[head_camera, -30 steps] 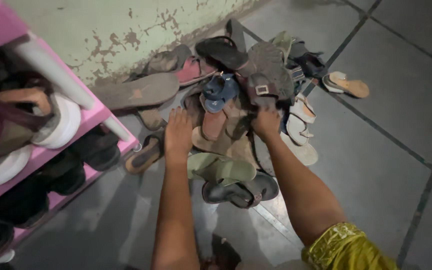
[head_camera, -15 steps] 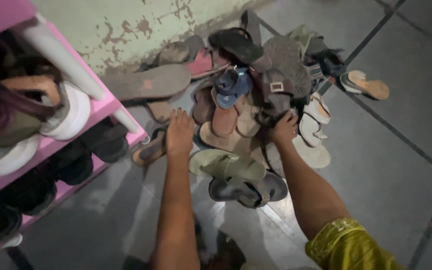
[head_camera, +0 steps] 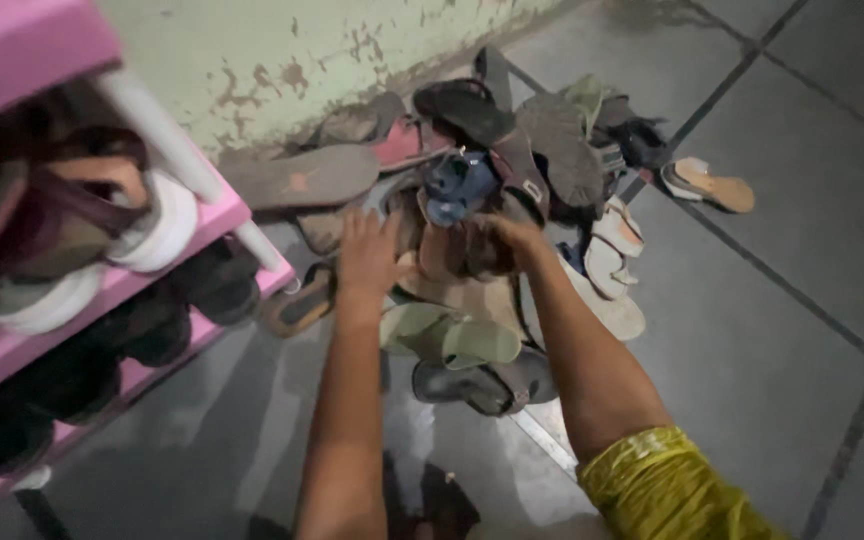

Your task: The person organizes a pile of shoes and sandals from the floor onto a pink three-tier shoe rack. They pick up various footwear, including sandals, flip-flops, and sneakers, and place them neatly on the shelves.

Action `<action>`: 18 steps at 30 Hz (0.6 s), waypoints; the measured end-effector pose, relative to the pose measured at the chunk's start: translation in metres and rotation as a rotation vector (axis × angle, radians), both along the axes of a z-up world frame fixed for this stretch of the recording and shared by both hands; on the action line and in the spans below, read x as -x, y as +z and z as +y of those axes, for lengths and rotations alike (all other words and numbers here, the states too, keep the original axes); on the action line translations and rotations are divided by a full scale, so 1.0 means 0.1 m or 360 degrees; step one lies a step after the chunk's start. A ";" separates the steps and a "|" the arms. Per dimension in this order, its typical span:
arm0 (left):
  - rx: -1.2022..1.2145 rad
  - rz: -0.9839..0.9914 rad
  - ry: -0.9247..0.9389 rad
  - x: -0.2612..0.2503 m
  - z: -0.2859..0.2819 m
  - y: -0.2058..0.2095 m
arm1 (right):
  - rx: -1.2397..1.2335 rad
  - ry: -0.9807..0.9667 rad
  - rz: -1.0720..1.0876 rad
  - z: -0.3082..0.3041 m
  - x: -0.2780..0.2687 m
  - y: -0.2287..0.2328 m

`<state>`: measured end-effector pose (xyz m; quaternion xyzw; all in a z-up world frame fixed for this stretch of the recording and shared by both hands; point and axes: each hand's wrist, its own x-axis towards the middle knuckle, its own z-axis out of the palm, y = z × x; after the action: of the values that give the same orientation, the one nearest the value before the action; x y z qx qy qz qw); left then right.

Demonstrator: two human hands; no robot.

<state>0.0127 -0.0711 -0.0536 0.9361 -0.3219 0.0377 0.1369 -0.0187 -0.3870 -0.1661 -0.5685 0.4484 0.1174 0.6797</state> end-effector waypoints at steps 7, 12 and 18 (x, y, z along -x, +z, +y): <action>0.0364 0.0468 0.0145 0.26 -0.52 0.89 | -0.0275 0.0044 -0.0398 1.05 -0.65 0.80; 0.0930 0.0578 0.0174 0.35 -0.10 1.11 | 0.0072 -0.0053 -0.0636 1.54 -0.45 1.65; 0.0787 0.0171 0.0071 0.66 0.09 1.42 | 0.0850 0.0022 -0.0521 1.79 0.11 2.49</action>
<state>-0.0531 -0.0624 0.0888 0.8816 -0.2745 0.0686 0.3778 -0.0301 -0.2077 0.0833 -0.7413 0.3441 -0.0930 0.5687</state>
